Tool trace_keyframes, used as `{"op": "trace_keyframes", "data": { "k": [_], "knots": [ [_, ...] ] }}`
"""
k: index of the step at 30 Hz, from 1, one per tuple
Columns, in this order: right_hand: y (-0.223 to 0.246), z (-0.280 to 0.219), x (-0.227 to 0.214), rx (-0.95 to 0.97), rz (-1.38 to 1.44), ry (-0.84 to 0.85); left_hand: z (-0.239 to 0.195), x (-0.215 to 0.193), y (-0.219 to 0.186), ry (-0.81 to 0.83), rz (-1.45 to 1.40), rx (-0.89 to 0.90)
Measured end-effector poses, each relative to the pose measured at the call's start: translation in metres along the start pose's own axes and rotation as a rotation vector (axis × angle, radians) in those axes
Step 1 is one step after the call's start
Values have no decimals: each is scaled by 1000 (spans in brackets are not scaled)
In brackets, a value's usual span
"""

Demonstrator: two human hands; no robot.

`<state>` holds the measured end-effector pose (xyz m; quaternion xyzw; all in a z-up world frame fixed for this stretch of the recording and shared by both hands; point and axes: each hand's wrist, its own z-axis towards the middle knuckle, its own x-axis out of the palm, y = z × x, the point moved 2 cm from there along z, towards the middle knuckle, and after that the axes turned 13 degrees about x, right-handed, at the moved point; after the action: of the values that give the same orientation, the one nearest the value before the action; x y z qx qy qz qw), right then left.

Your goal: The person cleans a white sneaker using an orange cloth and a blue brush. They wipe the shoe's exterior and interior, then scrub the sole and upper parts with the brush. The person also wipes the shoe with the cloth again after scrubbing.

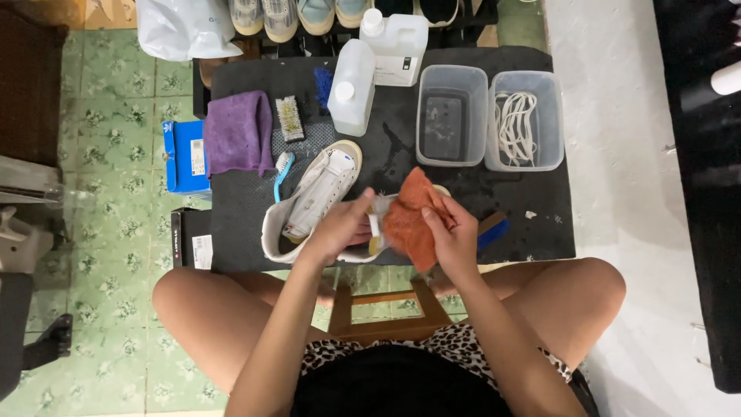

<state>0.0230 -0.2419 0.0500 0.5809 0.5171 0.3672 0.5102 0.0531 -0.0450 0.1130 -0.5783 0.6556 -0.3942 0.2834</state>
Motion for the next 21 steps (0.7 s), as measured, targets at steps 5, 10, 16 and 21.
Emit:
{"op": "trace_keyframes", "data": {
  "k": [5,10,16,21],
  "knots": [
    [18,5,27,278,324,138,-24,1,-7,-111,500,469],
    [-6,27,50,170,212,168,-31,-44,-2,-344,461,718],
    [-6,9,55,-409,-386,228,-42,-180,13,-482,331,806],
    [-24,9,62,-388,-388,334,-26,-223,27,-368,45,432]
  ]
}}
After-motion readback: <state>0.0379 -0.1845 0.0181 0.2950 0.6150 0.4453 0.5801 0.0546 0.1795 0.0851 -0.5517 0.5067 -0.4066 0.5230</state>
